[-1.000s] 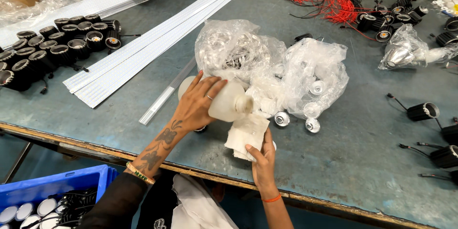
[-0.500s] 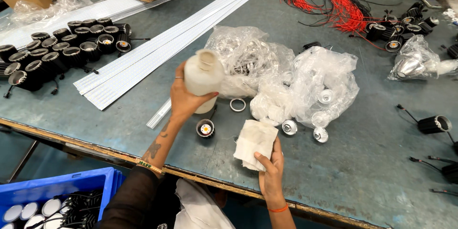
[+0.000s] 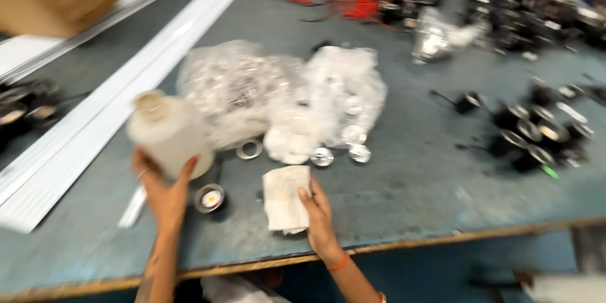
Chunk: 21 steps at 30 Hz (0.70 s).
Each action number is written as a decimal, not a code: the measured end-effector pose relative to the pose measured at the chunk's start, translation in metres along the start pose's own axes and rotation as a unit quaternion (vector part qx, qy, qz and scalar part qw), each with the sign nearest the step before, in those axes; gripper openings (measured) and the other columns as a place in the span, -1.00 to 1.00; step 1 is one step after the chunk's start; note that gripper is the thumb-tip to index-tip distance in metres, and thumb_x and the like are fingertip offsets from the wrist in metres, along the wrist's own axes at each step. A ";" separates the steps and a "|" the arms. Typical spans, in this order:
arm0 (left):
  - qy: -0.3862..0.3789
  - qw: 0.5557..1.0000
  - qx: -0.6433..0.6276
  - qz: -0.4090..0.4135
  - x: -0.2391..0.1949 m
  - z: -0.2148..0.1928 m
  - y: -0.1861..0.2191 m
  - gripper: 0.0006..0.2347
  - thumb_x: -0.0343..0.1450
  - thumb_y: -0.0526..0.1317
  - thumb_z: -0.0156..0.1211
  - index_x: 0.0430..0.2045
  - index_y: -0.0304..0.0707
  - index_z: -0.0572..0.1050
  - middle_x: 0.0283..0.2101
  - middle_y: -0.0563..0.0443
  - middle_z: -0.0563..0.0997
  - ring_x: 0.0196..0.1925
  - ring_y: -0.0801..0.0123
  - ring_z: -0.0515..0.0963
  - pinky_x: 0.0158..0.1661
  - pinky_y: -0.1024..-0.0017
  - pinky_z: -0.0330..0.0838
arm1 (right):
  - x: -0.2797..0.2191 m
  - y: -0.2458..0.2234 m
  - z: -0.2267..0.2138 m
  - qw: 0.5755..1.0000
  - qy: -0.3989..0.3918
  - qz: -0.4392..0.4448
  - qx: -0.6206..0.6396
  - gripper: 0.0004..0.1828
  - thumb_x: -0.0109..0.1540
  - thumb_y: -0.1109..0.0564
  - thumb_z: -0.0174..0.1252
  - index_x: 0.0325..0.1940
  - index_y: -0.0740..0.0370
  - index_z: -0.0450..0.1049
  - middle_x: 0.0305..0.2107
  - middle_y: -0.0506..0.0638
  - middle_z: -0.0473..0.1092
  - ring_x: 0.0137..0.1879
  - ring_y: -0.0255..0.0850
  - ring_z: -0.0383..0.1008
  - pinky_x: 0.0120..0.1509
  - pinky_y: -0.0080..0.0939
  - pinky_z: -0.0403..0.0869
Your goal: The person assembles components of small black spotlights by inserting white diffusers and metal rings into the housings, سپس wipes the completed units with a cloth and places them into a blue storage bin.
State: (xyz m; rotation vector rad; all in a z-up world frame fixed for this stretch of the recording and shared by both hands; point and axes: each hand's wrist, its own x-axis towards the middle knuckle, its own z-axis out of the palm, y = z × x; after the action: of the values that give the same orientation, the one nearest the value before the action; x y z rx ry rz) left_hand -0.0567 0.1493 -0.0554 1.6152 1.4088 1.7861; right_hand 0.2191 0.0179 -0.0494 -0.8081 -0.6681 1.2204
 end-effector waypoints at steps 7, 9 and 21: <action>-0.017 0.990 -0.114 -0.079 -0.031 -0.024 -0.052 -0.40 0.49 -0.33 0.46 0.35 -0.48 0.18 0.35 -0.23 0.34 0.46 0.15 0.39 0.46 0.20 0.36 | 0.012 -0.063 -0.062 0.980 0.015 -0.074 -0.186 -0.62 0.39 0.11 0.09 0.24 0.36 0.44 -0.09 0.02 0.51 -0.03 -0.33 0.51 0.04 -0.32 0.49; -0.021 0.988 -0.134 -0.067 -0.031 -0.024 -0.063 -0.44 0.50 -0.41 0.44 0.32 -0.51 0.19 0.34 -0.24 0.35 0.44 0.14 0.41 0.42 0.22 0.41 | 0.017 -0.083 -0.080 0.934 0.058 -0.096 -0.340 -0.62 0.33 0.09 0.16 0.21 0.28 0.47 -0.11 0.02 0.53 -0.09 -0.29 0.55 -0.02 -0.31 0.51; -0.018 0.994 -0.107 0.002 -0.027 -0.030 -0.107 -0.46 0.48 -0.51 0.36 0.30 -0.49 0.16 0.36 -0.30 0.33 0.47 0.10 0.40 0.34 0.25 0.40 | 0.034 -0.245 -0.305 0.519 0.478 -0.328 -0.628 -0.29 0.16 0.06 0.43 0.31 0.33 0.33 0.13 0.28 0.31 0.24 0.24 0.33 0.28 0.13 0.36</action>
State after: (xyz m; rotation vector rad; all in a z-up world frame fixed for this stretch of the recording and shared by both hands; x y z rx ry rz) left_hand -0.1124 0.1629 -0.1545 1.5311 1.1540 1.8299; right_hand 0.6070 -0.0368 -0.0160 -1.9407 -0.7049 -0.7529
